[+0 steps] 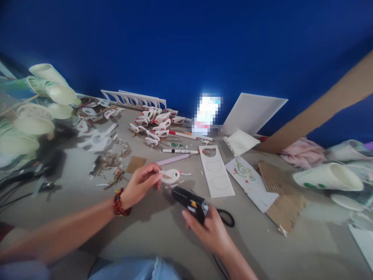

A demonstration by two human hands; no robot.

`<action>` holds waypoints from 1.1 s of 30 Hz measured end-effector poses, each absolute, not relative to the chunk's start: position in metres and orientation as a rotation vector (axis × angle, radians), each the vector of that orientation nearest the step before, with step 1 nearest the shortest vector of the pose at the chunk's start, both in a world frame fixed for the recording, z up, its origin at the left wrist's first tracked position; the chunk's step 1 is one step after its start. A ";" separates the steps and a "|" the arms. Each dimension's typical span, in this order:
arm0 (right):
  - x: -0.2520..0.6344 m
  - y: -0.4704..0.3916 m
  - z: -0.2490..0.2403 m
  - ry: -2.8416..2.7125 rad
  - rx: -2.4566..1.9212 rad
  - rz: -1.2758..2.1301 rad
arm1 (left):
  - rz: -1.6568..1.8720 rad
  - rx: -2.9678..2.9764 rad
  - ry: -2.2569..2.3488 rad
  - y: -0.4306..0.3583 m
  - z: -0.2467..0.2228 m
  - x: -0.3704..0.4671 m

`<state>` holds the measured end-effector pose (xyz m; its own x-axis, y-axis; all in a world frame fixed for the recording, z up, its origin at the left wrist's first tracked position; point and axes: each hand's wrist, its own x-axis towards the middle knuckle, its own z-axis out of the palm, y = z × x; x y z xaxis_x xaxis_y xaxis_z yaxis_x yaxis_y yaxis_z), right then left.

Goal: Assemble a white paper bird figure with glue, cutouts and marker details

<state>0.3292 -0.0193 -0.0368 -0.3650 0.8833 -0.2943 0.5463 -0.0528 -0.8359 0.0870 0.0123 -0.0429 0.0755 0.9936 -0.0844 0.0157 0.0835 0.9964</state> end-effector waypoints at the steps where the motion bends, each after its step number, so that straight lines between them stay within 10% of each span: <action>1: 0.330 -0.019 -0.037 -1.897 -1.521 1.385 | 1.086 1.188 1.201 0.012 -0.043 0.087; 33: 0.335 -0.014 -0.041 -1.979 -1.457 1.423 | 1.115 1.160 1.193 0.012 -0.042 0.087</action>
<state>0.3351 -0.0137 -0.0406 -0.4402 0.8480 -0.2953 0.5496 -0.0056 -0.8354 0.0873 0.0120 -0.0421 0.0569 0.9949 -0.0835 -0.0157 0.0845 0.9963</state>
